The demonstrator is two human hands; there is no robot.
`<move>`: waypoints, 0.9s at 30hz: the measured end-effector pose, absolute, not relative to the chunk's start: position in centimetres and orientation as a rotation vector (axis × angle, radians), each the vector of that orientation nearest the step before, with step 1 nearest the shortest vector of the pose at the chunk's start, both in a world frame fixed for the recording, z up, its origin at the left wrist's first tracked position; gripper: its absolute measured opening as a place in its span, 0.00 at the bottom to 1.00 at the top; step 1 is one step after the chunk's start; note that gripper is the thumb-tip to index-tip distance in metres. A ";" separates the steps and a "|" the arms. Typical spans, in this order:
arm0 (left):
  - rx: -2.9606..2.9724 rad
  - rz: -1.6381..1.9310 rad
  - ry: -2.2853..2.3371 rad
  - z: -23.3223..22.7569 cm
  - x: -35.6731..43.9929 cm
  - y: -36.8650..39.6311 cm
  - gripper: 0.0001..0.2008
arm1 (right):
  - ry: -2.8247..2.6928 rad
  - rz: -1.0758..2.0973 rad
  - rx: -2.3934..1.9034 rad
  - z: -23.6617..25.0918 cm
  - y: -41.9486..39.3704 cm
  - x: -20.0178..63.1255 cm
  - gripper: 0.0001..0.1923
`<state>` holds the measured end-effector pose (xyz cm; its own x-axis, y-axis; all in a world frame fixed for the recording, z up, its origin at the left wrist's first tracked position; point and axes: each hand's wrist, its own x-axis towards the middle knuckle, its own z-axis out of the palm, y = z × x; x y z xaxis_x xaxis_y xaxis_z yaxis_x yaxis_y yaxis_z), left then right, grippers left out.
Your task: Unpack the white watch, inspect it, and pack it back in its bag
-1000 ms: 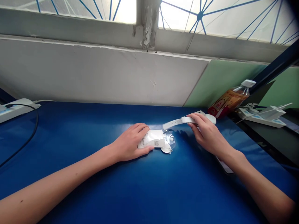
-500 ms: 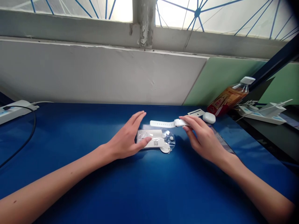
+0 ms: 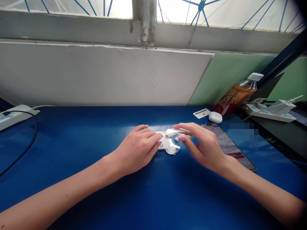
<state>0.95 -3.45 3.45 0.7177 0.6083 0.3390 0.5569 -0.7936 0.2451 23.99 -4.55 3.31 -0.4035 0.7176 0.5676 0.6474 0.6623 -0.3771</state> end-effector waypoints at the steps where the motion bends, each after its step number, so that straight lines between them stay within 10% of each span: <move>1: 2.752 0.624 0.947 3.4 0.9 -3.4 0.14 | -2.133 0.152 -1.059 3.9 -4.2 23.6 0.10; 20: 0.918 0.671 0.553 3.1 2.4 -2.5 0.14 | -1.054 1.958 -0.601 4.9 2.6 18.2 0.19; 27: 0.820 0.572 0.532 2.7 2.5 -3.1 0.15 | -0.907 2.161 -0.537 4.8 2.0 18.3 0.26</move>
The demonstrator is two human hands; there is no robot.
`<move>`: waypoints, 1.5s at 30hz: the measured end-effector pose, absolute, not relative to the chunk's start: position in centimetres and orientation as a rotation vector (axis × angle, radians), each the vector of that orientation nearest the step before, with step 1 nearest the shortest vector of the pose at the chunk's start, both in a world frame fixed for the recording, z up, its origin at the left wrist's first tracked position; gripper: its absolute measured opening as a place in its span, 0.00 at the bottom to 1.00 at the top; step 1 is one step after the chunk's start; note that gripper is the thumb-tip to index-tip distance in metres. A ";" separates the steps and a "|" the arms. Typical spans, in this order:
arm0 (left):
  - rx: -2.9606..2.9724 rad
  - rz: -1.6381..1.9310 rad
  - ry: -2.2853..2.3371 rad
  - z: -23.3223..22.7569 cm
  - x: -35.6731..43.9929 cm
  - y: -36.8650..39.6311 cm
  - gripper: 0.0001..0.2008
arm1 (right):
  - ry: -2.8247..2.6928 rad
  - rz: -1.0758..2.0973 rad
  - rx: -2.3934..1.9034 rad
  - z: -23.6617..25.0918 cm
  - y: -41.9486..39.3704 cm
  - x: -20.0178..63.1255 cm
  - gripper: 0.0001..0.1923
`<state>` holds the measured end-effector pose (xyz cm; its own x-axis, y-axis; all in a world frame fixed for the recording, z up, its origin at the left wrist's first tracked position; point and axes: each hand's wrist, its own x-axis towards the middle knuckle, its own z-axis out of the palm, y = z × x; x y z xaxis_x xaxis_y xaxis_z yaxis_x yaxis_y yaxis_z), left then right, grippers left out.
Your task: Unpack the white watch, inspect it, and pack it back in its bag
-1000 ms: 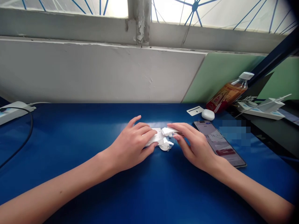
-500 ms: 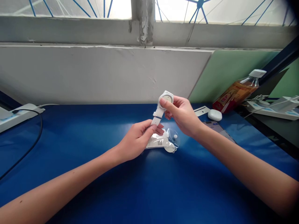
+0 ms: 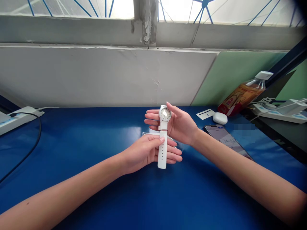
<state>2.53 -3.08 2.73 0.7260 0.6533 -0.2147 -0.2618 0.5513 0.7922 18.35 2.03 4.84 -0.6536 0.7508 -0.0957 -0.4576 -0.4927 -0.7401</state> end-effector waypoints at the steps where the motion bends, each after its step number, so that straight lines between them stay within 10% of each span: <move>1: 0.819 0.575 0.541 2.7 2.6 -3.2 0.15 | -0.903 2.176 -0.527 4.7 2.0 18.3 0.27; 45: 0.804 0.596 0.715 3.4 2.7 -3.6 0.18 | -0.974 2.296 -0.428 5.0 1.9 18.5 0.32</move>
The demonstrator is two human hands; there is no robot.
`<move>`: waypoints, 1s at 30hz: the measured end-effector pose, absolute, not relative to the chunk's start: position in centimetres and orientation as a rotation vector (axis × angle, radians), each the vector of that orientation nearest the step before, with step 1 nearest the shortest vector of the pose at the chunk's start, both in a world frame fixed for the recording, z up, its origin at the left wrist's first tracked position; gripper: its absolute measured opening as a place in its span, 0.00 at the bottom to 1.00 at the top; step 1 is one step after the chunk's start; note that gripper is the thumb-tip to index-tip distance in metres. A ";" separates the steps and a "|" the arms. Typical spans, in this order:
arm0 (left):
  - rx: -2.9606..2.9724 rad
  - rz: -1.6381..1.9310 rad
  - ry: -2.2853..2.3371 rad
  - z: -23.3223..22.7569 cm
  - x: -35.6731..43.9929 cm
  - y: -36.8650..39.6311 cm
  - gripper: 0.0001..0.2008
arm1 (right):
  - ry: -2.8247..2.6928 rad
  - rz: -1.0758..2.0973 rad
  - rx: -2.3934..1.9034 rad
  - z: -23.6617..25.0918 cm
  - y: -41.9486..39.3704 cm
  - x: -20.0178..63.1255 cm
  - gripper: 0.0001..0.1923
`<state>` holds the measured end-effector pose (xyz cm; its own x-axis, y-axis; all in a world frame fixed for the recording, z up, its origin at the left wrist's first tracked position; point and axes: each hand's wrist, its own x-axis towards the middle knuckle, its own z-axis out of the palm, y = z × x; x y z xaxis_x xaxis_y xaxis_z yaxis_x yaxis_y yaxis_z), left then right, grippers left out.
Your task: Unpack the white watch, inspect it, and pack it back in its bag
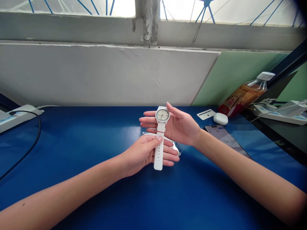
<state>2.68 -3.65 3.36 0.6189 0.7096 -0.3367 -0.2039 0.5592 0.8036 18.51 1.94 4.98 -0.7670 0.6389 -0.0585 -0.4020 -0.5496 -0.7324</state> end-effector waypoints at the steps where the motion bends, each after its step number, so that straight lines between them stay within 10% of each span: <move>1: 0.801 0.594 0.716 3.4 2.7 -3.7 0.18 | -0.975 2.301 -0.424 5.1 1.9 18.5 0.32; 30: 0.960 0.649 0.694 3.3 3.0 -4.1 0.14 | -0.879 1.838 -0.802 5.8 1.6 18.1 0.16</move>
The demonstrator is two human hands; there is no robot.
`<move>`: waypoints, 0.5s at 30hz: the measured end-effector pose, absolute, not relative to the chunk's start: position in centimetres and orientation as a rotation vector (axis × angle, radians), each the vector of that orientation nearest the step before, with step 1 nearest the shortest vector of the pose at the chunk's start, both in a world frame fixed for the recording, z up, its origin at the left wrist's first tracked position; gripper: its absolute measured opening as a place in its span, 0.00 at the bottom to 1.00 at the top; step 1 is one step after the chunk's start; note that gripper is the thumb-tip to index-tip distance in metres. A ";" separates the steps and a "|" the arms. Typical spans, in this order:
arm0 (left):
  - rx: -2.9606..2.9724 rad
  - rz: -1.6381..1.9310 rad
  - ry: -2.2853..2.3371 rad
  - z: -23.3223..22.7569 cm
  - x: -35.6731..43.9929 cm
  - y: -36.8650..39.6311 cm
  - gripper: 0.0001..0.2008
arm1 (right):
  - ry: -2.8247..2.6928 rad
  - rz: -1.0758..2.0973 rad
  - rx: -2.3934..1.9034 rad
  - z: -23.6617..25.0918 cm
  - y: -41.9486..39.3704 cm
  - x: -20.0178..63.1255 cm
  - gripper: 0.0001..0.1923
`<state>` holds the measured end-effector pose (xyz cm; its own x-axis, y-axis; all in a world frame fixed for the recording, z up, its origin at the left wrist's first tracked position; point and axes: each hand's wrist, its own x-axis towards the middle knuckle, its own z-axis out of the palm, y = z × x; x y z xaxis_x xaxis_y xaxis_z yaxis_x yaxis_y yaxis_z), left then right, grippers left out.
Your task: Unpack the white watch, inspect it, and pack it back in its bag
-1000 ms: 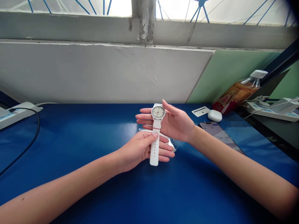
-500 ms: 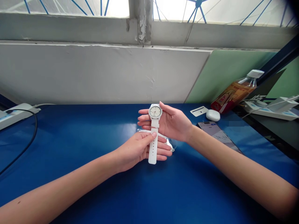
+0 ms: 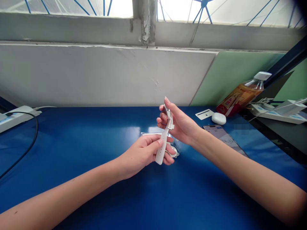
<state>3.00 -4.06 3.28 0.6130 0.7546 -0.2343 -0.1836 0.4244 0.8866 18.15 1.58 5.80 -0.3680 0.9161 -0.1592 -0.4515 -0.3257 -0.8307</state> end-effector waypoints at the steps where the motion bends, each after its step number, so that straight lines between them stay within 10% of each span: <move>1: 0.951 0.638 0.673 3.3 3.0 -4.1 0.14 | -0.884 1.820 -0.817 5.7 1.6 18.1 0.17; 15: 0.864 0.628 0.601 3.5 2.8 -3.9 0.14 | -1.096 2.059 -0.568 5.8 1.2 18.2 0.13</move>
<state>2.76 -3.87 3.48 0.6671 0.7111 -0.2220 -0.2538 0.4971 0.8297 18.24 1.16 5.82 -0.6405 0.7667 -0.0446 -0.3909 -0.3754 -0.8404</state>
